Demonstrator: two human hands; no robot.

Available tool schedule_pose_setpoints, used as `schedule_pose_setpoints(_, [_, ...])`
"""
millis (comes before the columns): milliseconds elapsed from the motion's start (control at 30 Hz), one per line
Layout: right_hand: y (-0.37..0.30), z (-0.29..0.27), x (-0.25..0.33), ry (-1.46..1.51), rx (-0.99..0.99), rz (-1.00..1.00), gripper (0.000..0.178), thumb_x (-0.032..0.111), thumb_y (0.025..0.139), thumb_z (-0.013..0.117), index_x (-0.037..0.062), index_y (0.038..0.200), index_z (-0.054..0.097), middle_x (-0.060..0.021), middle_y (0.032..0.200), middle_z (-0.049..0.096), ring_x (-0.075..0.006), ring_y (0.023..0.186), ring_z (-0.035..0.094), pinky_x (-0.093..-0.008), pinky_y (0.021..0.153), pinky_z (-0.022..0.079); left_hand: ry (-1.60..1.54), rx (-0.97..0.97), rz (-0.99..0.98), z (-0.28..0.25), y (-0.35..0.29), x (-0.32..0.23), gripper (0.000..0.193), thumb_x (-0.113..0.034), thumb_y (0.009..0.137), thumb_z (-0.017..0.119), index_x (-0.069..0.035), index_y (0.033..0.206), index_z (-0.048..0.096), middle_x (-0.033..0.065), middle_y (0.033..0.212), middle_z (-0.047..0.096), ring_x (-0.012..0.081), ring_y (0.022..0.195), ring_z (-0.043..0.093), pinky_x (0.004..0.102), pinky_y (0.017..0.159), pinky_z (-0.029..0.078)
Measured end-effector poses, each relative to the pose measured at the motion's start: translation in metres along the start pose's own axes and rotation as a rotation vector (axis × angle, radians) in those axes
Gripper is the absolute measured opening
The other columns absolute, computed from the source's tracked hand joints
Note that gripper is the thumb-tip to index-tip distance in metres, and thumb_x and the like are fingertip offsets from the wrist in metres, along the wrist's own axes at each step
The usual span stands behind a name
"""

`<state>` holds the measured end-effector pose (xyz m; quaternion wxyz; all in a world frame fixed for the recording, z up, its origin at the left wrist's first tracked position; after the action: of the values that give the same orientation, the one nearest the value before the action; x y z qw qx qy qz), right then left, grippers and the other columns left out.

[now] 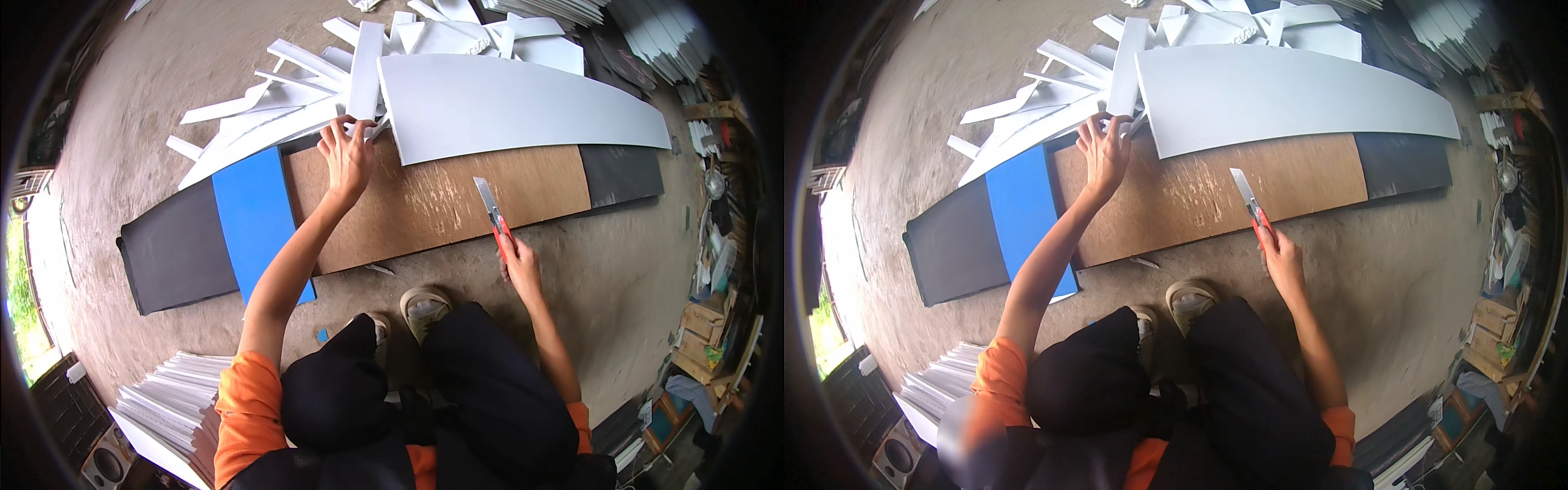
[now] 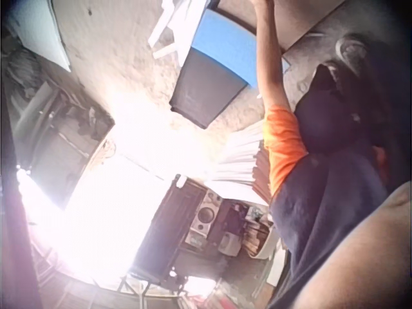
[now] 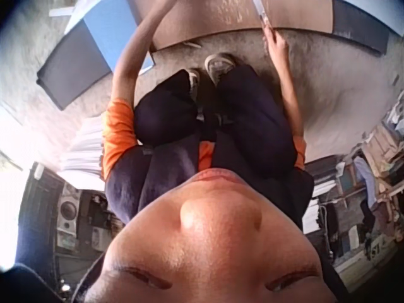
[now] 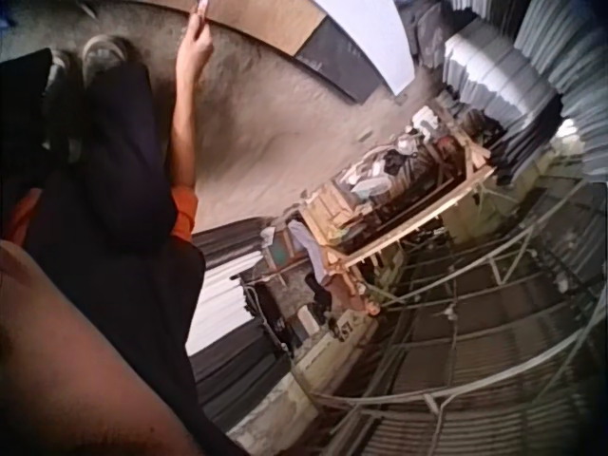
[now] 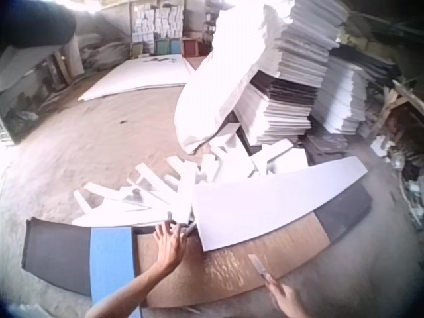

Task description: The person sits on the floor and uses a utility knife to cut white foam sheets. They use a blue rectangular board as a template to guide the cuts, repeatedly aligning the template and slicing the foam to create uniform pieces.

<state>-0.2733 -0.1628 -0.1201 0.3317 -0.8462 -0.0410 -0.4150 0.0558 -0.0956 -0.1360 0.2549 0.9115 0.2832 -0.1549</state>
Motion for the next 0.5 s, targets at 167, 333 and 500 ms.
schedule_pose_setpoints(167, [0.008, 0.004, 0.002, 0.082, 0.01, 0.052, 0.04, 0.038, 0.088, 0.048, 0.0032, 0.067, 0.051, -0.0002, 0.045, 0.044, -0.0075, 0.034, 0.042, -0.0231, 0.033, 0.033, -0.206, 0.256, -0.177, 0.017, -0.002, -0.022, 0.043, -0.019, 0.083, 0.052, 0.0, 0.119, 0.04, 0.0157, 0.096, 0.057, 0.0259, 0.089, 0.054, 0.04, 0.078, 0.041])
schedule_pose_setpoints(333, [0.008, 0.005, 0.009, 0.156, 0.055, -0.012, 0.032, 0.034, 0.089, 0.045, 0.0051, 0.075, 0.048, 0.0, 0.046, 0.043, -0.0081, 0.035, 0.041, -0.023, 0.033, 0.033, -0.591, 0.383, -0.364, 0.034, 0.0, -0.034, 0.064, -0.018, 0.085, 0.052, -0.002, 0.134, 0.015, 0.0209, 0.096, 0.056, 0.0266, 0.082, 0.058, 0.0397, 0.073, 0.049])
schedule_pose_setpoints(500, [0.009, 0.008, 0.02, 0.312, 0.163, -0.174, 0.017, 0.021, 0.092, 0.039, 0.0079, 0.102, 0.043, -0.0028, 0.06, 0.048, -0.008, 0.042, 0.044, -0.0216, 0.037, 0.036, -0.68, 0.493, -0.407, 0.016, -0.044, -0.056, 0.067, -0.01, 0.085, 0.049, -0.003, 0.136, 0.006, 0.0201, 0.084, 0.056, 0.0224, 0.065, 0.06, 0.0298, 0.051, 0.051])
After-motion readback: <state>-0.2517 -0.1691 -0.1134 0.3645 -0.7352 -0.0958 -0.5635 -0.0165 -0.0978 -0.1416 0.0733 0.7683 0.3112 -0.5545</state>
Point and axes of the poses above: each hand's wrist, its own y-axis towards the middle knuckle, its own z-axis out of the palm, x = y × z, the point moved 5 cm from there along y, towards the middle knuckle
